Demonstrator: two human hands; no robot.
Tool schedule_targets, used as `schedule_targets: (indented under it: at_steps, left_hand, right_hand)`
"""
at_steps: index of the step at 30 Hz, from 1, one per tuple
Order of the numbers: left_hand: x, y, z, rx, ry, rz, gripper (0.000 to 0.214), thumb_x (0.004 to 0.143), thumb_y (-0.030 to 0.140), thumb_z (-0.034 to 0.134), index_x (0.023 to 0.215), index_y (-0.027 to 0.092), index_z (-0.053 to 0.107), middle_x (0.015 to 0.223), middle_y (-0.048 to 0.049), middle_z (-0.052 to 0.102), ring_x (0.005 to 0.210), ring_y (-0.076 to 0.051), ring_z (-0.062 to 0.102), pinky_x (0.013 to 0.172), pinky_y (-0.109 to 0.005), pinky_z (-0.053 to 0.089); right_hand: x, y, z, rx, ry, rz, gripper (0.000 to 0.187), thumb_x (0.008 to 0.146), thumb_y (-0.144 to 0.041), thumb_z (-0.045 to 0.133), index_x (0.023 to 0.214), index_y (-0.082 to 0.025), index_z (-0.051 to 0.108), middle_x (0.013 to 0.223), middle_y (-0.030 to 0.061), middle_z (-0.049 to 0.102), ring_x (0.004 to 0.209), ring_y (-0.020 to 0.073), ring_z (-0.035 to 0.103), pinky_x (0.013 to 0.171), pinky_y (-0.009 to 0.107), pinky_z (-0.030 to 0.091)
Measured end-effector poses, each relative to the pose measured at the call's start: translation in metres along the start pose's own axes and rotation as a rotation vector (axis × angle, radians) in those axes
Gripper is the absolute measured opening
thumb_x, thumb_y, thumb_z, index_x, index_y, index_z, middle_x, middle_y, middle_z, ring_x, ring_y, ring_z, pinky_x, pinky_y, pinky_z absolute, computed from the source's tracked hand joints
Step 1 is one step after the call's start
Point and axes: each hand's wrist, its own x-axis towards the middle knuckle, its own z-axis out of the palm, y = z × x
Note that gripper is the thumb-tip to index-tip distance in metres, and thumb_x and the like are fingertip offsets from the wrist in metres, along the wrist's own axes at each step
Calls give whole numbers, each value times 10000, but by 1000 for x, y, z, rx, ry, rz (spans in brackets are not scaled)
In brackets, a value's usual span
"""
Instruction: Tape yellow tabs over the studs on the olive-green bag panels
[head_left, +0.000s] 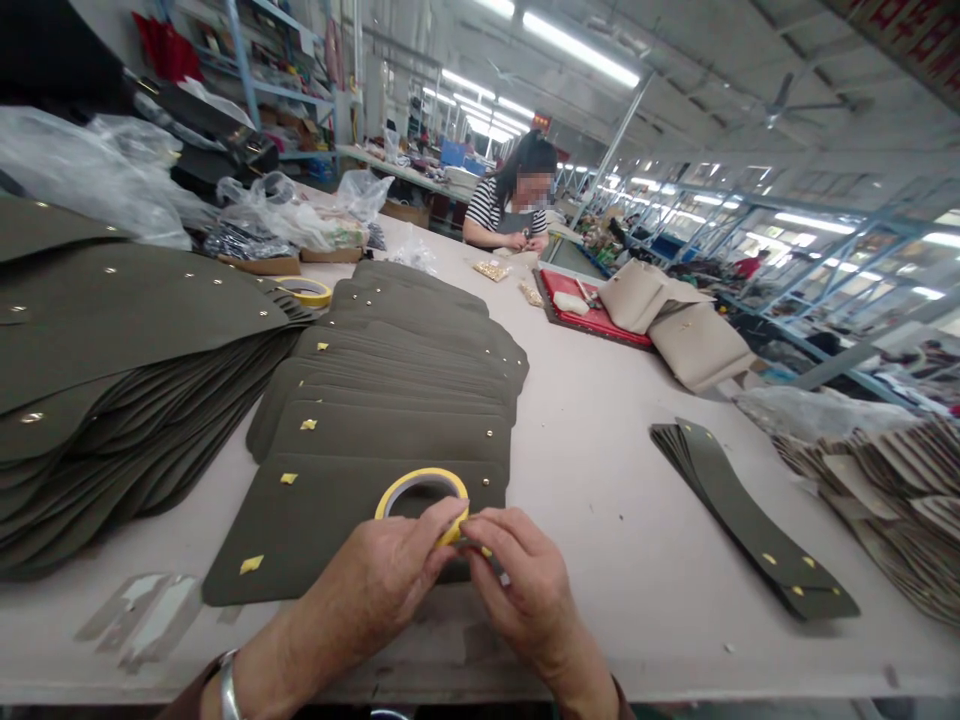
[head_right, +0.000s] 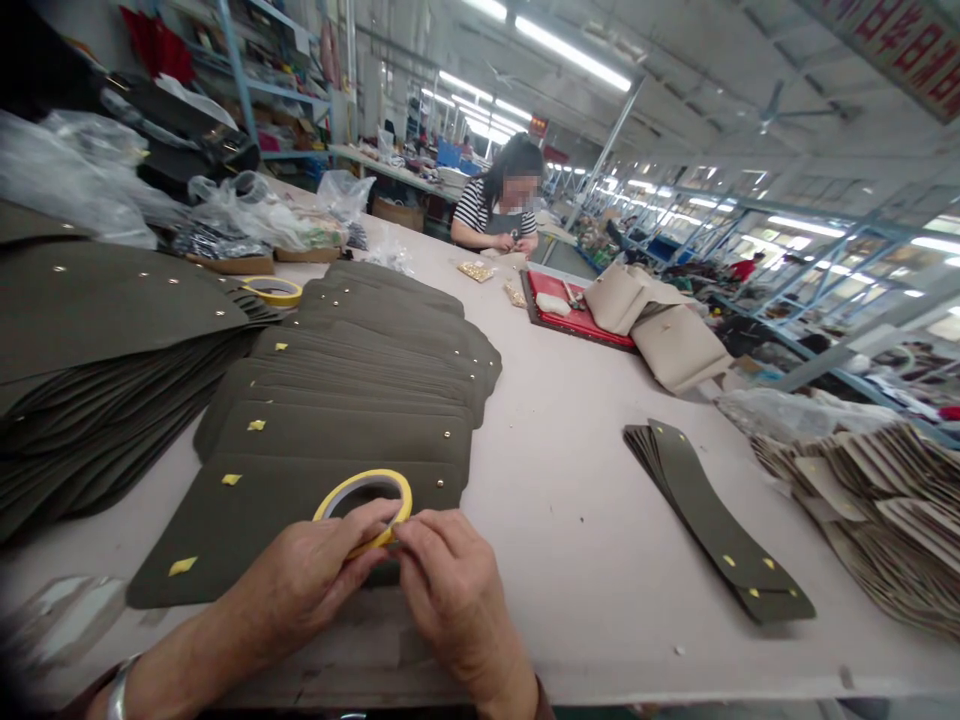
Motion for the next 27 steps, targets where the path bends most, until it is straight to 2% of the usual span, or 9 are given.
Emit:
schedule_targets:
  at_steps: [3, 7, 11, 13, 17, 19, 22, 27]
  left_hand:
    - [0, 2, 1, 28, 0, 19, 303, 1040, 264, 320, 1315, 158, 387, 889, -37, 748, 684, -166, 718, 599, -244, 558]
    - [1, 2, 0, -12, 36, 25, 215, 1024, 191, 335, 1193, 191, 469, 869, -9, 725, 716, -137, 709, 632, -208, 534]
    - [4, -3, -4, -52, -37, -1, 216, 977, 107, 360, 965, 218, 545, 804, 14, 657, 699, -123, 662, 601, -196, 480]
    - [7, -3, -5, -41, -67, 4, 229, 970, 108, 362, 881, 216, 543, 763, 14, 616, 657, -129, 622, 574, -211, 447]
    - [14, 3, -1, -24, -63, 13, 234, 962, 107, 363, 816, 215, 511, 698, 20, 548, 574, -132, 529, 523, -241, 375]
    - [15, 6, 4, -26, -55, 41, 220, 953, 91, 367, 844, 215, 512, 713, 18, 554, 584, -140, 515, 531, -252, 370]
    - [14, 3, 15, 77, -92, 15, 182, 940, 76, 413, 895, 210, 527, 780, -1, 593, 669, -168, 538, 597, -272, 405]
    - [11, -10, 29, 252, -280, -50, 133, 897, 76, 548, 890, 209, 551, 858, -21, 605, 783, -200, 541, 644, -290, 426]
  right_hand:
    - [1, 0, 8, -45, -15, -37, 221, 916, -59, 512, 1024, -189, 654, 926, 85, 710, 834, 181, 633, 748, 290, 551]
    - [0, 2, 15, -115, 67, -48, 184, 900, -75, 488, 864, -193, 624, 734, 53, 685, 668, 169, 616, 623, 272, 517]
    - [1, -2, 19, -140, 148, 4, 186, 844, -71, 504, 806, -198, 634, 668, 29, 669, 604, 149, 619, 581, 247, 493]
    - [3, -4, 21, -54, 156, 157, 160, 817, -102, 531, 759, -200, 644, 646, 17, 666, 573, 137, 611, 561, 236, 485]
    - [8, 7, 24, 360, 140, 712, 112, 783, -244, 620, 686, -189, 627, 543, -19, 627, 474, 115, 573, 472, 211, 463]
    - [10, 20, 21, 527, 186, 893, 172, 751, -327, 669, 684, -176, 622, 510, -27, 610, 443, 116, 571, 457, 217, 481]
    - [13, 41, 14, 601, 209, 982, 290, 696, -421, 748, 735, -145, 669, 542, -8, 638, 462, 125, 599, 495, 246, 538]
    - [15, 58, 12, 506, 155, 917, 326, 743, -460, 736, 783, -137, 722, 606, 16, 666, 533, 133, 616, 539, 248, 561]
